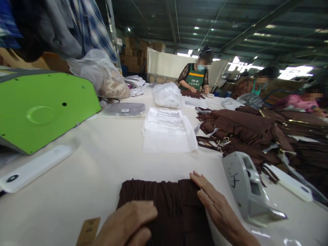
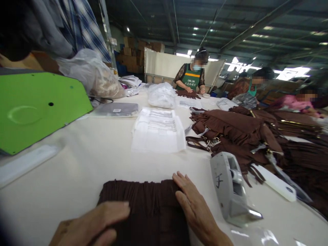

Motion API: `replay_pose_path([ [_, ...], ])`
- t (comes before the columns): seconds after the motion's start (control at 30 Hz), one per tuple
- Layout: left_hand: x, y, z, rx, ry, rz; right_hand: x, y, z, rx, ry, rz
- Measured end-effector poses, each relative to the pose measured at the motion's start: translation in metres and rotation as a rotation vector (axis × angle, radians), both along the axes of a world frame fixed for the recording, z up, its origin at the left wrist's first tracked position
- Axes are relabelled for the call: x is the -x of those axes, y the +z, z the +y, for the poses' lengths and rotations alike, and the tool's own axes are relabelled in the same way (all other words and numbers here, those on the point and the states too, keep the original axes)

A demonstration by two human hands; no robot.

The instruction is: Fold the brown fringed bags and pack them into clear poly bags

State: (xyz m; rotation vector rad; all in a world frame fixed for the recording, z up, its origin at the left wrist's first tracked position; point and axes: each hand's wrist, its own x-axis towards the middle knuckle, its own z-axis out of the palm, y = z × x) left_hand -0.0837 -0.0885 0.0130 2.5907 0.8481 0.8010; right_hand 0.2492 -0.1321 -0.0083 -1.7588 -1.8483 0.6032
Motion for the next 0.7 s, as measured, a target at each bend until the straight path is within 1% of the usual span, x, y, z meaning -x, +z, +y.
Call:
replay_pose_path([
  [0.03,0.004,0.005,0.002,-0.042,0.1,0.013,0.002,0.003,0.001,-0.033,0.027,-0.02],
  [0.07,0.006,0.009,0.003,-0.076,0.167,0.031,0.005,0.008,0.002,-0.059,0.07,-0.048],
  [0.1,0.006,0.011,0.004,-0.101,0.189,0.055,0.008,0.012,0.003,-0.078,0.129,-0.081],
  [0.17,0.001,0.011,0.003,-0.126,0.146,0.107,0.017,0.022,0.003,-0.1,0.246,-0.156],
  [0.23,-0.01,0.006,-0.003,-0.114,0.078,0.153,0.024,0.028,-0.001,-0.101,0.319,-0.212],
  [0.33,-0.036,0.0,-0.008,-0.041,-0.012,0.189,0.033,0.03,-0.015,-0.077,0.358,-0.235],
  [0.4,-0.056,0.002,-0.003,0.035,-0.028,0.209,0.036,0.03,-0.027,-0.082,0.364,-0.207],
  [0.47,-0.077,0.007,0.01,0.118,-0.023,0.218,0.036,0.03,-0.038,-0.123,0.341,-0.157],
  [0.5,-0.088,0.009,0.018,0.152,-0.025,0.218,0.036,0.03,-0.042,-0.153,0.309,-0.133],
  [0.6,-0.115,0.01,0.041,0.217,-0.072,0.228,0.032,0.036,-0.042,-0.244,0.11,-0.109],
  [0.67,-0.128,0.007,0.05,0.238,-0.119,0.253,0.03,0.041,-0.034,-0.266,-0.019,-0.14],
  [0.7,-0.132,0.004,0.052,0.248,-0.138,0.266,0.03,0.044,-0.028,-0.259,-0.058,-0.169],
])
